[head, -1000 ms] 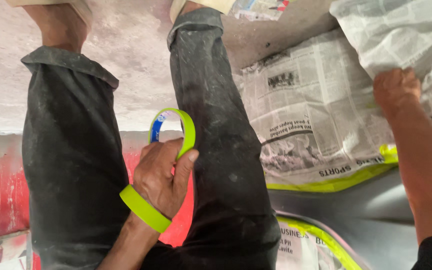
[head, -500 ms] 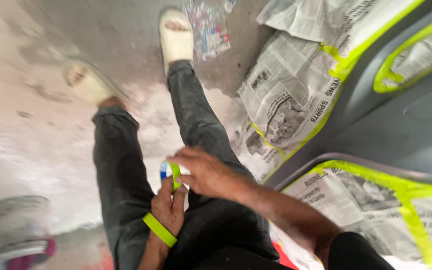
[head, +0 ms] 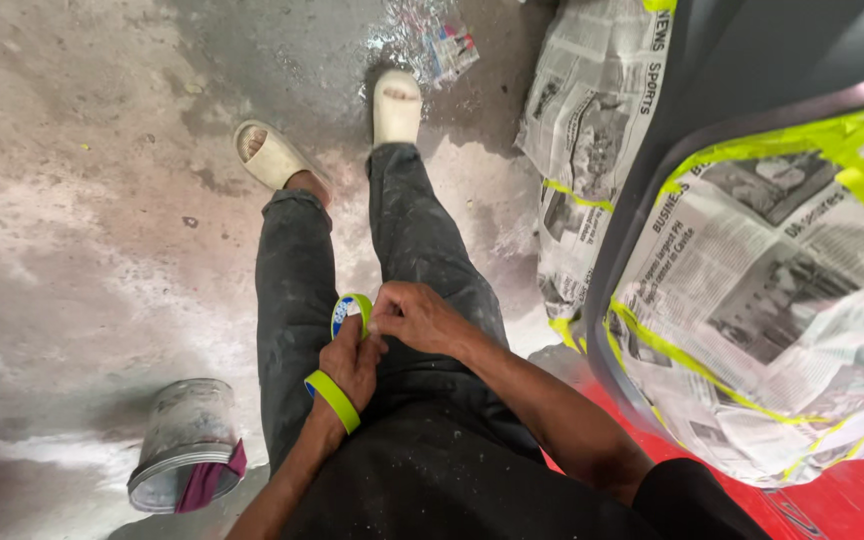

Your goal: The person masks a car bumper with newspaper, securing the paper edges with yellow masking tape. They press the tape along the panel seams, tear pieces from the tape roll, and work around the bumper to cover the painted surface before refinishing.

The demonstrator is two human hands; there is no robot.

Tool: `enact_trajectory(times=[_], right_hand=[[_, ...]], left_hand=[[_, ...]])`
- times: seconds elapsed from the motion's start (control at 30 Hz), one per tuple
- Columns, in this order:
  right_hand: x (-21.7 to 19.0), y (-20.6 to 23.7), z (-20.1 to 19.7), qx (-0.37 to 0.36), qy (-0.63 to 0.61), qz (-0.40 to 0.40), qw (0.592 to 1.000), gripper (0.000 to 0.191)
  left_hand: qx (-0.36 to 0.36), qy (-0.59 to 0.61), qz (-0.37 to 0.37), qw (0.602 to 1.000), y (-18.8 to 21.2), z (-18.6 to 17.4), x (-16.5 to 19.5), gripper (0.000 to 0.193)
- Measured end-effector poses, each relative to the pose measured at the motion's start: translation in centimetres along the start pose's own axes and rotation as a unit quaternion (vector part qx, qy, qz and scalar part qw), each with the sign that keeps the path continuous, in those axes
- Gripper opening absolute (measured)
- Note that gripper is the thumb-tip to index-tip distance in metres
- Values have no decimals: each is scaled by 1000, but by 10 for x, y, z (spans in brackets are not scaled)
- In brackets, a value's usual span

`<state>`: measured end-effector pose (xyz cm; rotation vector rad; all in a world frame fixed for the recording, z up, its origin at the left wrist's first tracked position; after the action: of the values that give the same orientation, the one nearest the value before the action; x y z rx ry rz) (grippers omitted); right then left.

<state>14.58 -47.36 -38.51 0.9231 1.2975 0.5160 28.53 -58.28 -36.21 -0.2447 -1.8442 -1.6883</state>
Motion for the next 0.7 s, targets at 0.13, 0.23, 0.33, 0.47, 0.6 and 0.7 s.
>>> enact_trajectory(times=[0.13,0.23,0.33,0.47,0.6,0.7], right_hand=[[8,38,12,33,-1,12,999,18],[13,75,17,70,11,-1,998,18],[16,113,20,174,67,-159,969,16],[41,163,16,235,81,-217,944,20],[84,213,-1,281,60,-261,921,14],[115,258,-20,278,-1,-211,937,35]], left_hand=[[-8,-28,31,999,27,15,-7,14],[-4,-82,58,995,46,36,-9,16],[7,-103,92,990,58,59,-9,20],[0,-136,133,982,77,100,-14,18],[-25,-197,222,955,101,154,-14,20],[-95,-224,245,939,106,196,-5,26]])
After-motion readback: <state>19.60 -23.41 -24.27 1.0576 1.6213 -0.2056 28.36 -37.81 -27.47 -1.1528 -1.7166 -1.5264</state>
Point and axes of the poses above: each hand's wrist, its own y-axis away from the middle knuckle, its own z-axis out of the palm, x = y × z, the point moved 1 cm from there along -y, towards the middle knuckle, and after that the axes turned 1 degree about -y, right-handed, at the moved point
